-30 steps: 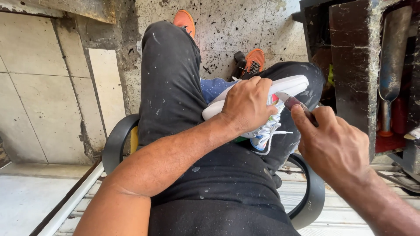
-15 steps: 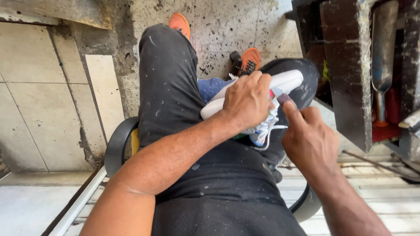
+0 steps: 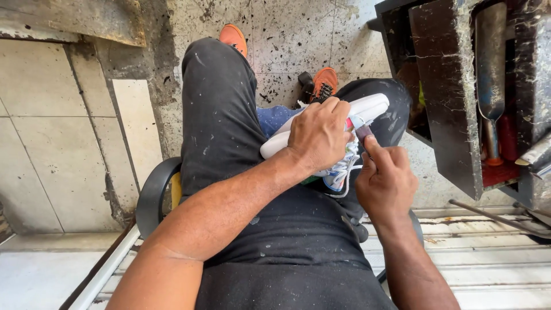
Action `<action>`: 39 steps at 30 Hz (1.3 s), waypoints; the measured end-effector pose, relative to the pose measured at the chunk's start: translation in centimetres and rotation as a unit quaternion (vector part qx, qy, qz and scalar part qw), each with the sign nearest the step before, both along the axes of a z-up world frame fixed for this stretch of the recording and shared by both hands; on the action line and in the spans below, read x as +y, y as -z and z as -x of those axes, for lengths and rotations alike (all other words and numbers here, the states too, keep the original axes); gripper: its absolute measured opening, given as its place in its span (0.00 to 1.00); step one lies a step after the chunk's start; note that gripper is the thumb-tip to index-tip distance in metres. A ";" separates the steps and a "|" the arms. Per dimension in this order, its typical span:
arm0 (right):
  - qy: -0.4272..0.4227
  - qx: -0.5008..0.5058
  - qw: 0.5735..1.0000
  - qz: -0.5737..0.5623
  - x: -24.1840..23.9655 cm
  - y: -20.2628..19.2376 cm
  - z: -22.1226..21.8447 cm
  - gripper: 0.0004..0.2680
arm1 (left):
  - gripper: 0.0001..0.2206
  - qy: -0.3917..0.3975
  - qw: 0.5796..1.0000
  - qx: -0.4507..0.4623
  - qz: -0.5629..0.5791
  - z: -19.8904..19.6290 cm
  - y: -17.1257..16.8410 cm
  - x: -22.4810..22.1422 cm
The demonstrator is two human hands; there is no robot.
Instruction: Repairing a sneaker by gluing and hammering a new sole onto the shoe body
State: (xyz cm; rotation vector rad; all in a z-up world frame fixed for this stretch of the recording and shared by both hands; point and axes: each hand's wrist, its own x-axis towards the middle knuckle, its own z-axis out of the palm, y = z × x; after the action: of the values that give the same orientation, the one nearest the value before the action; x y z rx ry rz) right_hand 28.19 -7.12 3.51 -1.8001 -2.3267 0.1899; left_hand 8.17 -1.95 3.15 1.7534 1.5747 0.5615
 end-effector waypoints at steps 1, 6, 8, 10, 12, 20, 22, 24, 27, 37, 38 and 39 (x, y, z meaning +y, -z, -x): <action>0.001 0.001 1.000 -0.003 0.4 -0.2 0.1 0.11 | 0.14 0.001 1.000 0.001 -0.003 0.0 0.0 0.0; -0.099 -0.079 0.980 -0.152 1.1 0.5 -0.9 0.13 | 0.13 -0.003 1.000 -0.013 -0.009 0.3 0.0 0.0; -0.092 -0.052 0.984 -0.146 1.3 0.3 -0.8 0.11 | 0.14 -0.003 1.000 -0.008 -0.021 0.3 0.7 0.2; -0.082 -0.032 0.988 -0.127 0.5 -0.2 -1.9 0.09 | 0.15 0.001 1.000 -0.011 -0.022 0.0 0.9 -0.5; -0.041 0.033 0.991 -0.121 0.7 0.0 -3.6 0.06 | 0.14 -0.009 1.000 -0.012 -0.011 0.3 1.0 -0.3; 0.015 0.426 0.882 0.199 8.8 -3.7 -1.9 0.04 | 0.26 -0.064 0.997 0.016 -0.037 -1.3 2.1 -0.8; -0.014 0.605 0.746 0.279 10.8 -3.3 0.6 0.03 | 0.27 -0.079 0.996 0.019 -0.041 -1.7 1.8 -1.4; 0.015 0.738 0.576 0.350 12.5 -3.2 3.8 0.09 | 0.25 -0.093 0.995 0.007 -0.039 -1.5 1.4 -1.4; 0.064 0.736 0.555 0.382 13.9 -2.1 6.1 0.03 | 0.21 -0.093 0.995 -0.007 -0.017 -1.3 1.4 -1.4; -0.074 0.637 0.696 0.322 10.7 0.0 6.4 0.03 | 0.17 -0.121 0.992 -0.034 -0.021 -1.6 2.4 -2.2; -0.041 0.662 0.678 0.316 10.5 -0.2 6.6 0.05 | 0.17 -0.122 0.992 -0.038 -0.015 -1.7 2.2 -2.5; -0.020 0.689 0.658 0.304 11.2 -0.1 7.3 0.06 | 0.17 -0.127 0.991 -0.037 -0.022 -1.3 2.4 -1.8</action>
State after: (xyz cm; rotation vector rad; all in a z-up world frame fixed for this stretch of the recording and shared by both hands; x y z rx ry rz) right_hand 20.93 4.12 3.60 -0.9265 -1.1093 1.7598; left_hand 9.50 -3.80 0.75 1.5553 1.7565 0.7792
